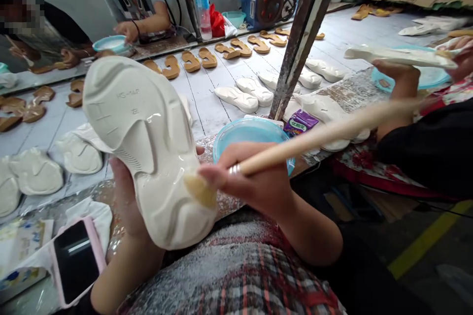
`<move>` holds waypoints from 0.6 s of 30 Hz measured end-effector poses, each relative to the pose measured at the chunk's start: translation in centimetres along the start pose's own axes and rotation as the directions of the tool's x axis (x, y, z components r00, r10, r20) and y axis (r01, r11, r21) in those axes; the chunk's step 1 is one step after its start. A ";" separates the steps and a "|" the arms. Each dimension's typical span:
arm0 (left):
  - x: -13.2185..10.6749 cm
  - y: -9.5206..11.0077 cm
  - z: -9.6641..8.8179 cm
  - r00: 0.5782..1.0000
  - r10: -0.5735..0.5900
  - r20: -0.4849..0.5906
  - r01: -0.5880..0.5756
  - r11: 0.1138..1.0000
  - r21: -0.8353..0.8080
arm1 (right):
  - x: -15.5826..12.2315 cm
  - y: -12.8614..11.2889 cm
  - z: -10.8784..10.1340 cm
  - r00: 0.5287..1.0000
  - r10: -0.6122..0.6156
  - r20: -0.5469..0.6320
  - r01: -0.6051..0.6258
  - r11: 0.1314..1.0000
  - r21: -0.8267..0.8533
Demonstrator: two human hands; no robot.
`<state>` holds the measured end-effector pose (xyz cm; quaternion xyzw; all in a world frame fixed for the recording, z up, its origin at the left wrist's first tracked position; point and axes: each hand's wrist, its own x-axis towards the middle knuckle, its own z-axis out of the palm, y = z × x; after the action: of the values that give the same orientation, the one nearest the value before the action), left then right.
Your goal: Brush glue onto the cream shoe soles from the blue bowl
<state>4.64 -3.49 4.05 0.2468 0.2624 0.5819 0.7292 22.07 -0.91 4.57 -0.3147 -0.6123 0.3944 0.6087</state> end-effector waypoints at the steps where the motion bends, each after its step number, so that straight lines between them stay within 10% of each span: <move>1: 0.0 -0.3 -0.1 1.000 -0.003 0.003 0.003 1.000 -0.010 | 0.3 -0.1 0.1 0.999 -0.021 -0.025 0.020 0.999 -0.030; 6: -0.7 -1.6 -1.1 1.000 -0.011 -0.016 0.011 1.000 -0.013 | 2.0 -0.4 0.5 0.987 -0.163 0.012 0.163 0.983 -0.085; 11: -1.7 -2.6 -4.7 0.973 -0.180 0.148 0.181 0.983 0.006 | 4.5 0.3 -0.3 0.869 -0.406 -0.284 0.331 0.902 -0.276; 15: -2.4 -2.9 -8.8 0.912 -0.329 0.246 0.327 0.944 0.051 | 5.3 0.5 -1.2 0.905 -0.366 -0.216 0.300 0.910 -0.286; 18: -1.9 -1.9 -10.4 0.948 -0.275 0.162 0.257 0.958 0.126 | 4.5 0.3 -2.6 0.943 -0.279 -0.181 0.186 0.894 -0.408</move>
<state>-1.34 -5.17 -4.72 0.2976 0.2568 0.4393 0.8078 24.33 3.40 6.48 -0.3967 -0.6347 0.1501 0.6460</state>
